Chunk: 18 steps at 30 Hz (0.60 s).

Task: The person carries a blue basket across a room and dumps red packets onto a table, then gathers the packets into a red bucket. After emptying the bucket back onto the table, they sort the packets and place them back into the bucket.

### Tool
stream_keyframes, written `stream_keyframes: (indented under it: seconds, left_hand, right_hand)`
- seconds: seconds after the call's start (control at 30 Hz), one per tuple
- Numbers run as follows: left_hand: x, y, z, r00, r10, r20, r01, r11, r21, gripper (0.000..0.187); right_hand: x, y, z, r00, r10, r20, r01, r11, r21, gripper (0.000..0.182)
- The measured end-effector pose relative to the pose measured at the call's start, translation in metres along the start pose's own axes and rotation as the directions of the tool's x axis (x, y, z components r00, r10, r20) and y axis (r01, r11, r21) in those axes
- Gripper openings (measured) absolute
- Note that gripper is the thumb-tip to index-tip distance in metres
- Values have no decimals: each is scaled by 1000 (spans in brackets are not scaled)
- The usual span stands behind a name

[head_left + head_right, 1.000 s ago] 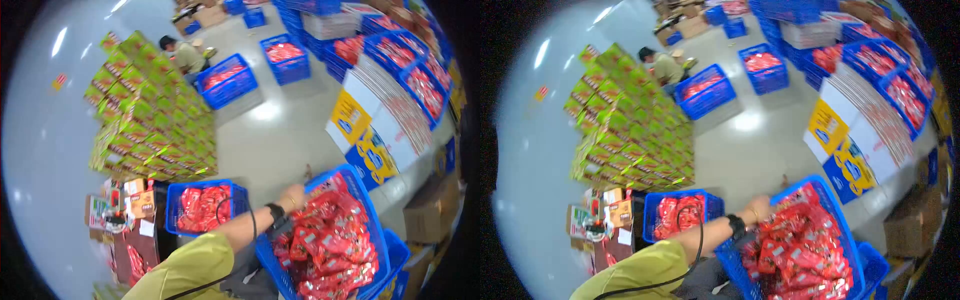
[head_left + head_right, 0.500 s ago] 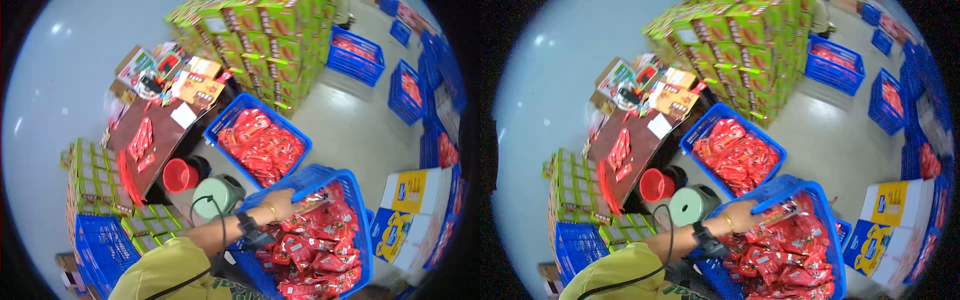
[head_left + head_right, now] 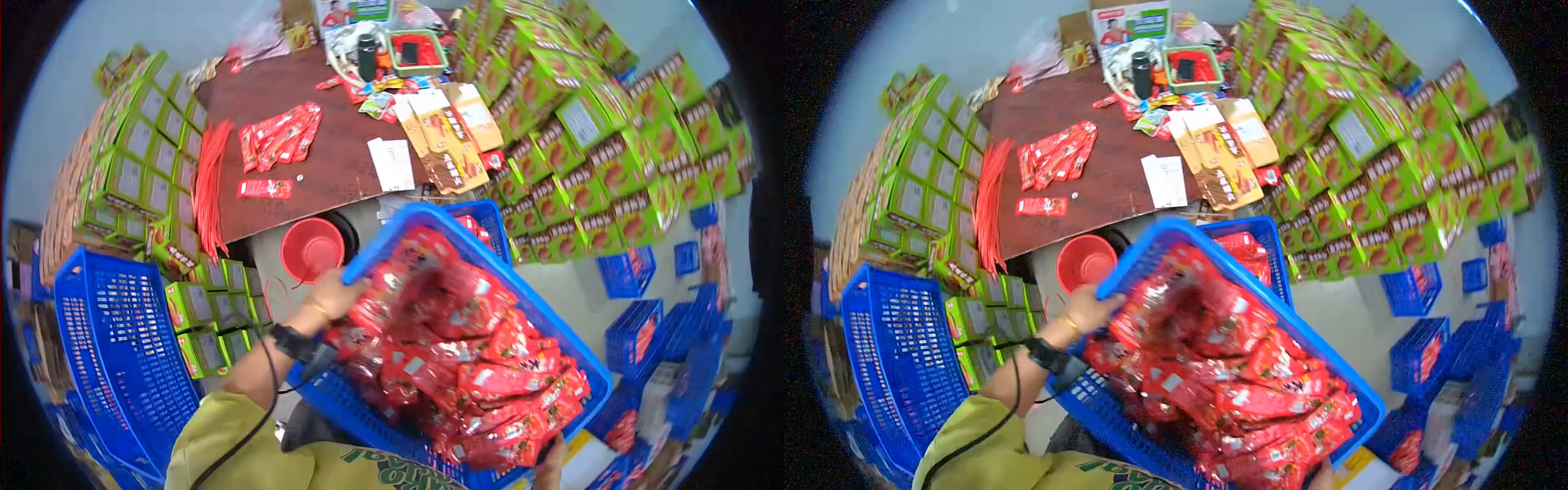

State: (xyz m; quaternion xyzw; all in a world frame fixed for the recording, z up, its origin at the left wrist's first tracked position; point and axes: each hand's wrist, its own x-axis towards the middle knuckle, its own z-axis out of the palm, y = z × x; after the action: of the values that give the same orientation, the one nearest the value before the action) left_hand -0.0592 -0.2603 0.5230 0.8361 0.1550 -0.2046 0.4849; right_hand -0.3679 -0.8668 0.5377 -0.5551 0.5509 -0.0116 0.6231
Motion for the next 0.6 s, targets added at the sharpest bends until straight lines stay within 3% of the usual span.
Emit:
stream_keyframes:
  seconds: [0.03, 0.07, 0.1, 0.17, 0.2, 0.27, 0.3, 0.33, 0.43, 0.47, 0.5, 0.6]
  left_hand:
    - [6, -20, -24, 997, -79, -8, 78, 991, -105, 32]
    - [2, -30, -50, 986, -157, -54, 146, 975, -166, 31]
    - [-5, -37, -76, 967, -235, -99, 209, 952, -226, 31]
    - [-27, -65, -116, 935, -320, -153, 230, 875, -425, 31]
    - [-39, -72, -129, 931, -321, -174, 220, 873, -435, 31]
    - [-61, -85, -150, 812, -474, -341, 171, 751, -638, 29]
    - [-69, -86, -161, 761, -505, -407, 135, 736, -663, 25]
    - [-74, -82, -174, 721, -522, -456, 74, 712, -698, 26]
    - [-83, -80, -209, 589, -582, -561, -32, 677, -735, 30]
    - [-78, -78, -225, 529, -596, -604, -54, 687, -725, 33]
    - [-70, -69, -244, 474, -593, -651, -93, 702, -707, 32]
    - [-33, -22, -311, 392, -497, -774, -218, 768, -603, 32]
  right_hand:
    - [4, -28, 32, 999, -16, 36, 20, 993, -119, 25]
    - [-75, -89, 146, 998, -60, 22, 63, 981, -182, 22]
    - [-79, -111, 173, 969, -228, 96, 247, 924, -294, 21]
    - [-107, -165, 262, 957, -214, 197, 273, 896, -349, 19]
    - [-110, -185, 303, 955, -241, 171, 289, 884, -368, 24]
    - [-114, -215, 376, 921, -240, 309, 342, 877, -339, 22]
    - [-114, -226, 412, 867, -292, 404, 438, 834, -337, 20]
    - [-107, -234, 443, 868, -262, 421, 419, 841, -341, 20]
    - [-102, -254, 548, 733, -334, 593, 550, 803, -227, 24]
    - [-104, -265, 582, 717, -278, 639, 524, 819, -232, 25]
    - [-120, -273, 621, 714, -294, 636, 534, 816, -222, 26]
    - [-92, -296, 744, 566, -260, 782, 535, 838, -108, 29]
